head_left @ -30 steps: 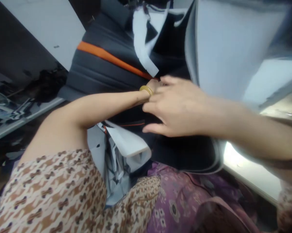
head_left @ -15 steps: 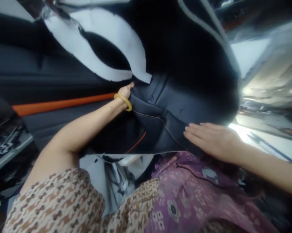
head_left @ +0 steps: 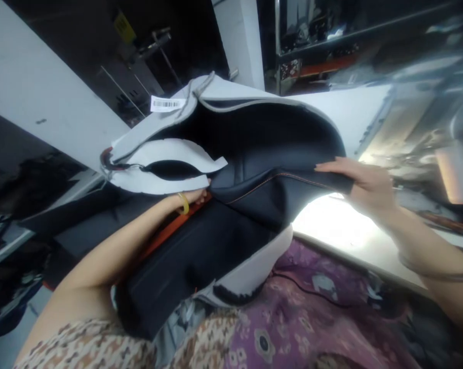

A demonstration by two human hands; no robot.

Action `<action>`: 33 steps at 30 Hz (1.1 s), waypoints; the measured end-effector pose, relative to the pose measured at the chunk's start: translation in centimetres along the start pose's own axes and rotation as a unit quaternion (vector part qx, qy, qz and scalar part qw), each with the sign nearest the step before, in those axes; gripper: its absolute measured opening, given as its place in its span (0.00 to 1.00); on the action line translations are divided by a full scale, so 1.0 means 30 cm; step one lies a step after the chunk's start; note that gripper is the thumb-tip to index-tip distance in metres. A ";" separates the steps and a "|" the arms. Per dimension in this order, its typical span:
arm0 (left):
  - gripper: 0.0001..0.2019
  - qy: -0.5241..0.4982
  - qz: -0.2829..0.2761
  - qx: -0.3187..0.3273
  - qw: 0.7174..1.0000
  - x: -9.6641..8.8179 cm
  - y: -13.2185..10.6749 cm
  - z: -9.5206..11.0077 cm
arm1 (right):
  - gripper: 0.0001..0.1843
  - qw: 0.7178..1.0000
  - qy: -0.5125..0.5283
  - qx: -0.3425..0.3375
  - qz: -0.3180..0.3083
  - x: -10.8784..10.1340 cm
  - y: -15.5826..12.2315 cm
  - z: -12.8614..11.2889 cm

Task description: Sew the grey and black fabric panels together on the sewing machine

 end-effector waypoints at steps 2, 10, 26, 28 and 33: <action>0.16 0.106 0.029 0.094 0.989 0.046 -0.046 -0.003 | 0.17 0.998 -0.004 -0.006 -0.066 0.024 -0.022 0.023; 0.20 0.487 -0.077 0.348 0.797 0.402 -0.025 -0.025 | 0.17 0.990 0.042 -0.084 -0.106 0.045 -0.034 0.087; 0.13 0.532 -0.106 0.583 0.605 0.493 -0.187 0.067 | 0.12 0.986 0.002 0.074 -0.146 0.030 -0.385 0.262; 0.24 0.442 -0.125 0.630 0.626 0.543 -0.201 0.057 | 0.14 0.985 -0.003 0.091 -0.149 0.029 -0.392 0.260; 0.28 0.444 -0.194 0.631 0.605 0.772 -0.188 -0.012 | 0.17 0.949 -0.031 0.249 -0.188 0.002 -0.332 0.300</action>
Point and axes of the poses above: each hand's wrist, its own y-axis towards the middle knuckle, its own x-axis out of the palm, z = x × y, the point moved 1 cm from there along y, towards the middle knuckle, and after that the axes turned 11 degrees about y, right-handed, at the moved point
